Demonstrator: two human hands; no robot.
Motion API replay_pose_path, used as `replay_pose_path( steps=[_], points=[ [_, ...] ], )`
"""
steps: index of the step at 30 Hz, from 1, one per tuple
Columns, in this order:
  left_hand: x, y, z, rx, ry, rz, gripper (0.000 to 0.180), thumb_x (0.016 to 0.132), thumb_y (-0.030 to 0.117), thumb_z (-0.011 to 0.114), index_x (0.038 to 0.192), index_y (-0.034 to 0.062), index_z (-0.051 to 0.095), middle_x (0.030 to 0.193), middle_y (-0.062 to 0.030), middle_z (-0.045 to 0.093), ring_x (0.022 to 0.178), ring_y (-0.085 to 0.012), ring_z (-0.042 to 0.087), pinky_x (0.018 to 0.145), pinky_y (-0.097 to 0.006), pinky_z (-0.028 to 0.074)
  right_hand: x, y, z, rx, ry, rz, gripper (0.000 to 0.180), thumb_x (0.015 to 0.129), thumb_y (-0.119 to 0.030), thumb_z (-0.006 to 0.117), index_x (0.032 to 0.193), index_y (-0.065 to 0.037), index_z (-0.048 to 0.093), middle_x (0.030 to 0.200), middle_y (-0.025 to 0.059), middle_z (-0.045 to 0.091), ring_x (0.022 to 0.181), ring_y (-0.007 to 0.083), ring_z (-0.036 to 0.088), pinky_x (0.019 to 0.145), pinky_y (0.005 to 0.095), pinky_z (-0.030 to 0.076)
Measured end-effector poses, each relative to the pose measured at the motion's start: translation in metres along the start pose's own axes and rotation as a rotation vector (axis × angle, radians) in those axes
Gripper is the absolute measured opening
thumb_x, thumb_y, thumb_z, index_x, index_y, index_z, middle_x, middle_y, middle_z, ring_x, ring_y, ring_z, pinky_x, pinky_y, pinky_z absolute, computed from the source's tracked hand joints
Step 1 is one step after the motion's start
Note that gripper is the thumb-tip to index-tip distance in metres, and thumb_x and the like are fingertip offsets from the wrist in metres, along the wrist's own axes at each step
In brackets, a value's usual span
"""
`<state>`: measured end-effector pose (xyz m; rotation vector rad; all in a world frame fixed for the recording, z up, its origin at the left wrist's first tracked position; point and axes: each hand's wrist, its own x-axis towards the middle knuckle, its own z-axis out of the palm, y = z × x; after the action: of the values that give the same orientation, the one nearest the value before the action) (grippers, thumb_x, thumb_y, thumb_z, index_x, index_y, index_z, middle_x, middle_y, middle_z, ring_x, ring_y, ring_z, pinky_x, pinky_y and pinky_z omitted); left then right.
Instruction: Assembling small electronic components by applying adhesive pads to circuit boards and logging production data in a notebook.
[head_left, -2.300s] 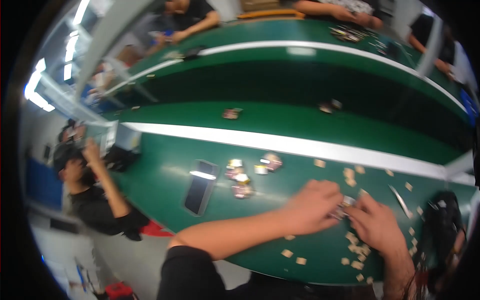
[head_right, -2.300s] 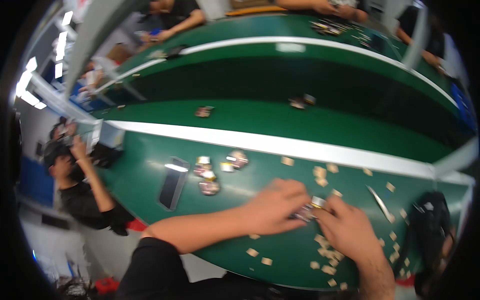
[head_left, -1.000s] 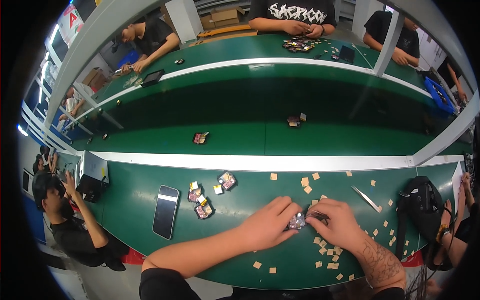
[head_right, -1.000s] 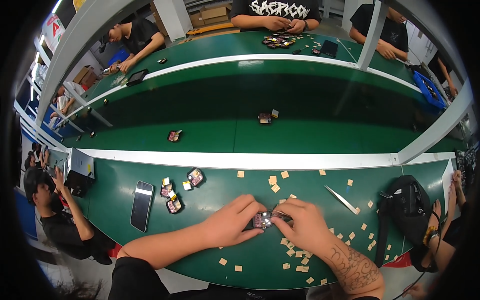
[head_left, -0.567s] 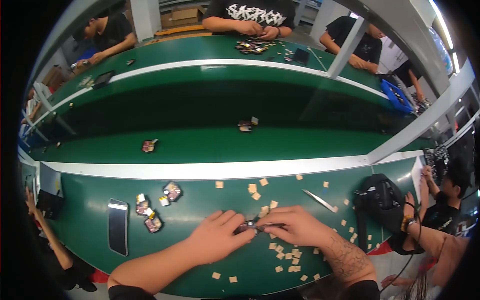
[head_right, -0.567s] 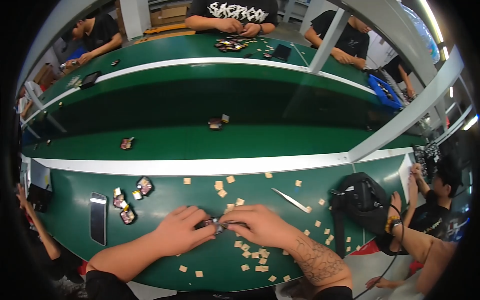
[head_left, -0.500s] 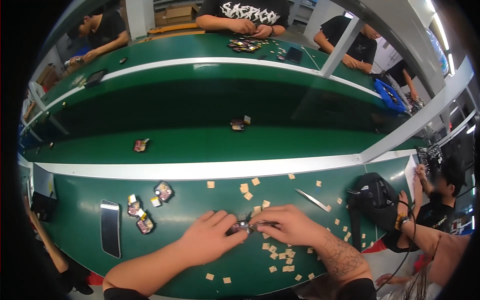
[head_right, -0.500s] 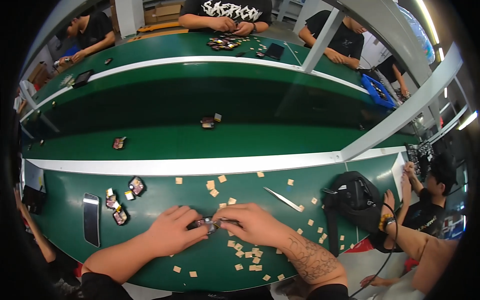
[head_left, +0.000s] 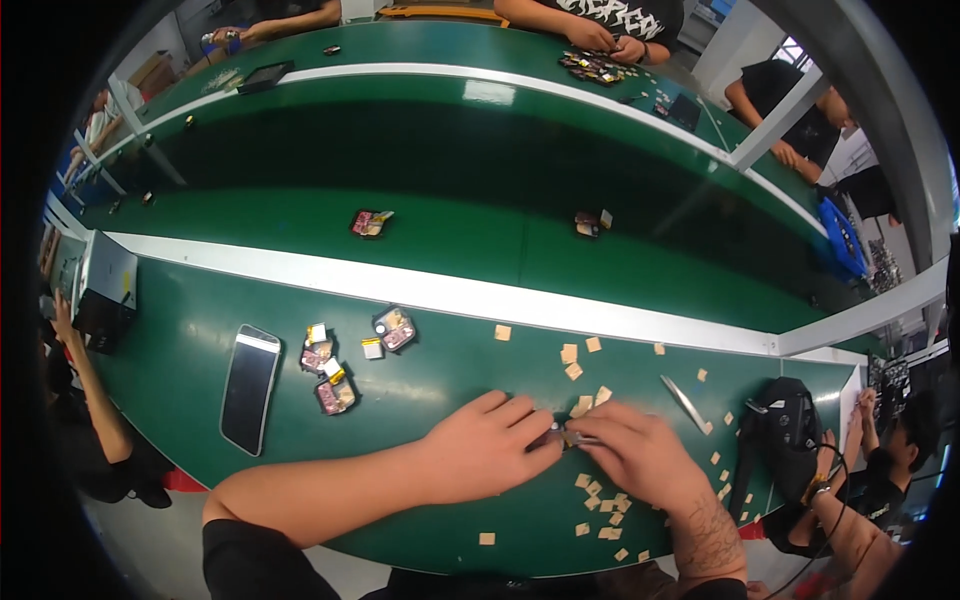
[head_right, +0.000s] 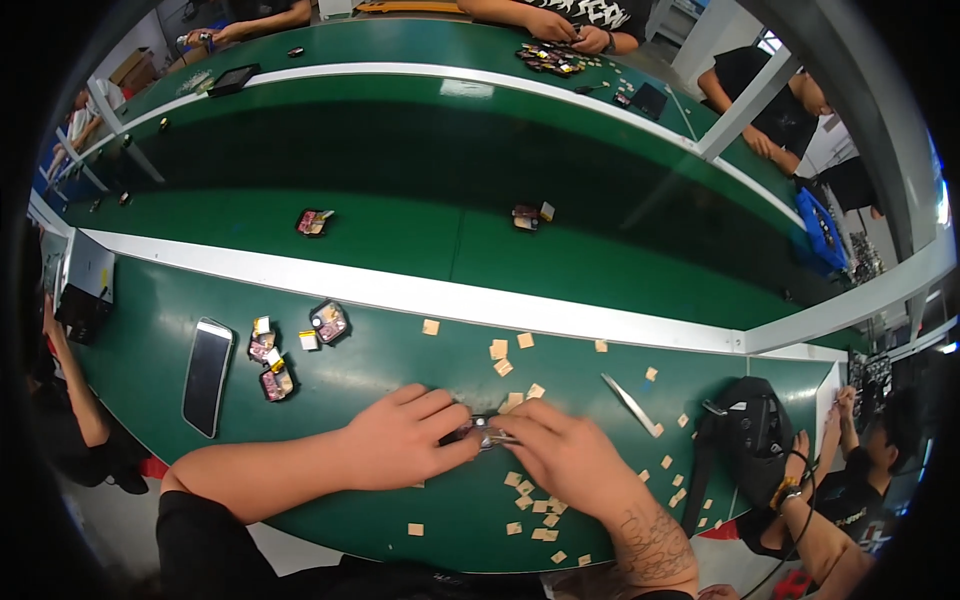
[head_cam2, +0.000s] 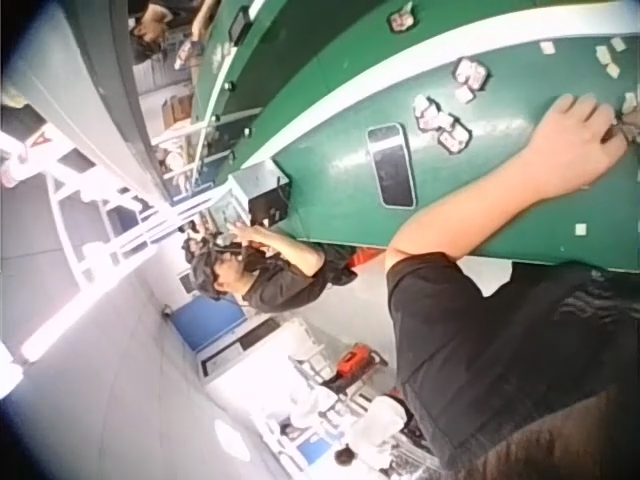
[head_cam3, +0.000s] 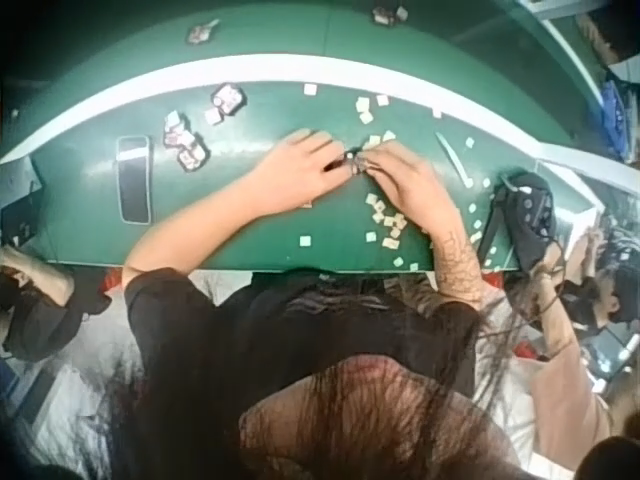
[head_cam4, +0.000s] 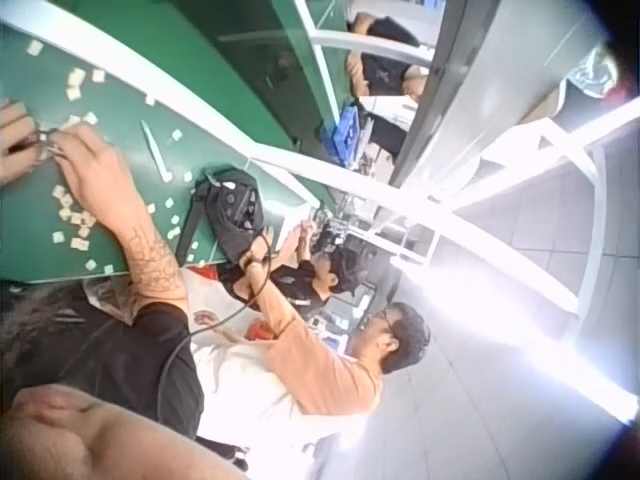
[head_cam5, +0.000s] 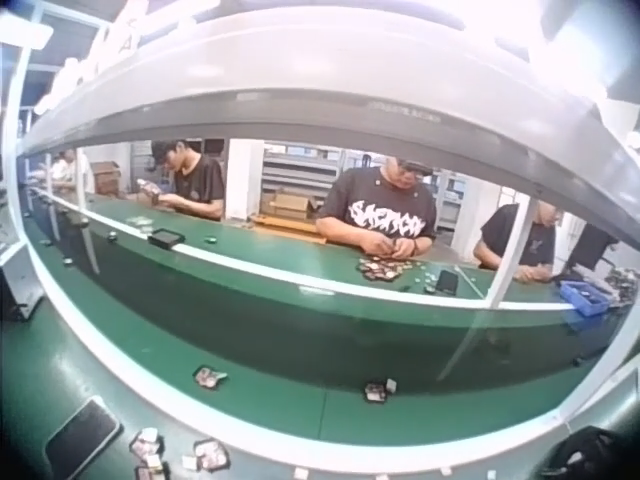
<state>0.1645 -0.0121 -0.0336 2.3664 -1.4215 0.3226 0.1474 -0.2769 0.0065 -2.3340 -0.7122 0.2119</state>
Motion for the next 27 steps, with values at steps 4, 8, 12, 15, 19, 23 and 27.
replay_pose_path(
  steps=[4, 8, 12, 15, 19, 23, 27],
  points=[
    [-0.002, 0.0, 0.002, 0.031, 0.027, -0.004, 0.026, 0.085, 0.017, 0.068, 0.11, 0.0151, 0.073, 0.1, -0.0018, 0.059, 0.102, -0.0207, 0.062, 0.081, -0.034, 0.051, 0.008, -0.011, 0.003, -0.024, -0.023, 0.036, 0.032, 0.09, -0.001, 0.079, 0.122, -0.005, 0.075, 0.109, 0.0124, 0.073, 0.092, 0.0339, 0.075, 0.077, 0.0408, 0.062],
    [-0.002, 0.0, 0.002, 0.019, 0.032, 0.002, 0.026, 0.083, 0.018, 0.068, 0.108, 0.0154, 0.074, 0.101, -0.0015, 0.059, 0.101, -0.0209, 0.062, 0.08, -0.034, 0.05, 0.006, -0.015, 0.009, -0.047, -0.035, 0.056, 0.031, 0.092, -0.002, 0.079, 0.123, -0.005, 0.073, 0.109, 0.0124, 0.073, 0.092, 0.0352, 0.075, 0.077, 0.0414, 0.062],
    [0.0, -0.002, 0.005, -0.017, 0.041, -0.018, 0.021, 0.086, 0.021, 0.073, 0.107, 0.0152, 0.07, 0.101, -0.0016, 0.059, 0.098, -0.0211, 0.062, 0.08, -0.034, 0.05, 0.007, -0.019, 0.01, -0.057, -0.039, 0.075, 0.03, 0.093, -0.003, 0.078, 0.122, -0.004, 0.072, 0.108, 0.0127, 0.073, 0.092, 0.0358, 0.075, 0.077, 0.0415, 0.062],
    [0.001, -0.003, 0.006, -0.126, 0.045, -0.074, 0.026, 0.088, 0.025, 0.079, 0.108, 0.0138, 0.066, 0.101, -0.0029, 0.059, 0.097, -0.0227, 0.062, 0.081, -0.036, 0.05, 0.006, -0.019, 0.012, -0.05, 0.0, 0.078, 0.029, 0.093, -0.002, 0.079, 0.121, -0.003, 0.072, 0.107, 0.0131, 0.073, 0.091, 0.0362, 0.075, 0.077, 0.0413, 0.062],
    [0.005, -0.004, 0.002, -0.274, 0.018, -0.162, 0.036, 0.087, 0.028, 0.085, 0.11, 0.0117, 0.063, 0.1, -0.0056, 0.059, 0.096, -0.0264, 0.063, 0.082, -0.039, 0.05, 0.005, -0.011, 0.018, 0.053, 0.043, 0.07, 0.028, 0.094, -0.002, 0.078, 0.121, -0.003, 0.072, 0.107, 0.0127, 0.072, 0.086, 0.0351, 0.074, 0.073, 0.0402, 0.061],
    [0.006, -0.005, 0.001, -0.295, 0.027, -0.169, 0.035, 0.088, 0.029, 0.085, 0.109, 0.0119, 0.062, 0.1, -0.0065, 0.059, 0.095, -0.0274, 0.064, 0.082, -0.04, 0.05, 0.005, -0.01, 0.02, 0.147, 0.063, 0.097, 0.024, 0.095, -0.004, 0.078, 0.119, -0.004, 0.073, 0.106, 0.0122, 0.072, 0.083, 0.0353, 0.074, 0.071, 0.04, 0.061],
    [0.004, -0.006, 0.001, -0.297, 0.003, -0.175, 0.037, 0.087, 0.028, 0.085, 0.11, 0.0119, 0.06, 0.101, -0.0061, 0.059, 0.098, -0.0266, 0.064, 0.083, -0.04, 0.049, 0.006, -0.011, 0.02, 0.146, 0.064, 0.078, 0.024, 0.095, -0.003, 0.078, 0.119, -0.004, 0.073, 0.105, 0.0122, 0.072, 0.082, 0.0351, 0.074, 0.071, 0.0397, 0.061]
  ],
)
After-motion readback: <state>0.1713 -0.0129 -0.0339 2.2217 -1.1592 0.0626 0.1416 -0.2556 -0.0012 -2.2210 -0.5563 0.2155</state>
